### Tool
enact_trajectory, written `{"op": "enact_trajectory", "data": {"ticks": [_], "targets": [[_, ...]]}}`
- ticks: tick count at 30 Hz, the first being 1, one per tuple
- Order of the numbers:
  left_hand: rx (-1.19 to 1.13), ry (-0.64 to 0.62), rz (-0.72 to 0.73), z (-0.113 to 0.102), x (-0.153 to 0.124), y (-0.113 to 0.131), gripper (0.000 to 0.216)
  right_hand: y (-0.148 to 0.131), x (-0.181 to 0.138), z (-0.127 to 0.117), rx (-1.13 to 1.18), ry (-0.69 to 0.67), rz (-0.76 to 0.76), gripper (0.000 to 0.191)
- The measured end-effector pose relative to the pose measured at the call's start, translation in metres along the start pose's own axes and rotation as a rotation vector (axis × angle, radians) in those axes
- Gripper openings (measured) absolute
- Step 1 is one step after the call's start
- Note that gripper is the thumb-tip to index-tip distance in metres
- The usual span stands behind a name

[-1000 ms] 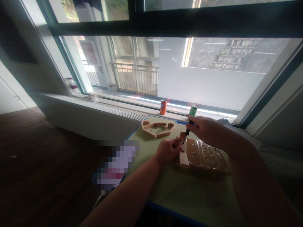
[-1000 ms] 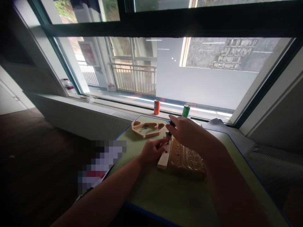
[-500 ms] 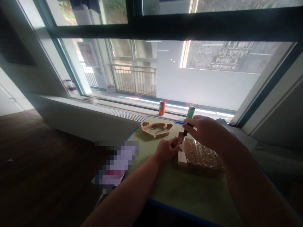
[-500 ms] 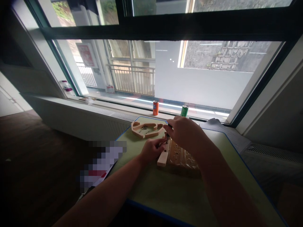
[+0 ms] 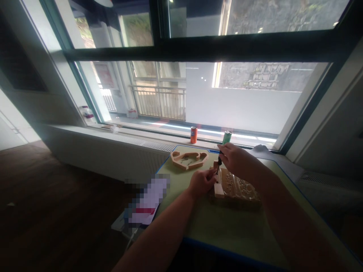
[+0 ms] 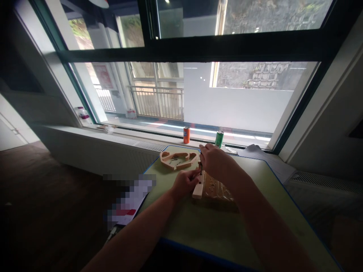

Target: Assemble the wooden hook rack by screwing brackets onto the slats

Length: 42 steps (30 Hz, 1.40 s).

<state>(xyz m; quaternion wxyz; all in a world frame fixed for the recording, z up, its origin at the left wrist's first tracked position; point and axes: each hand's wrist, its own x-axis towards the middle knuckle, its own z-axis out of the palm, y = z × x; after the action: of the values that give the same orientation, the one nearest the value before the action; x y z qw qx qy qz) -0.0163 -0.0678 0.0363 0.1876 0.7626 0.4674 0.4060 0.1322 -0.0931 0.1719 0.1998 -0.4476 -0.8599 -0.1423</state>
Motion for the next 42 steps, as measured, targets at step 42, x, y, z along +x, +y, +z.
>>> {"op": "enact_trajectory", "data": {"ticks": [42], "targets": [[0.033,0.022,0.057,0.006,0.003,-0.013,0.034,0.003,0.010,0.013,0.134,0.036,0.044,0.033]]}}
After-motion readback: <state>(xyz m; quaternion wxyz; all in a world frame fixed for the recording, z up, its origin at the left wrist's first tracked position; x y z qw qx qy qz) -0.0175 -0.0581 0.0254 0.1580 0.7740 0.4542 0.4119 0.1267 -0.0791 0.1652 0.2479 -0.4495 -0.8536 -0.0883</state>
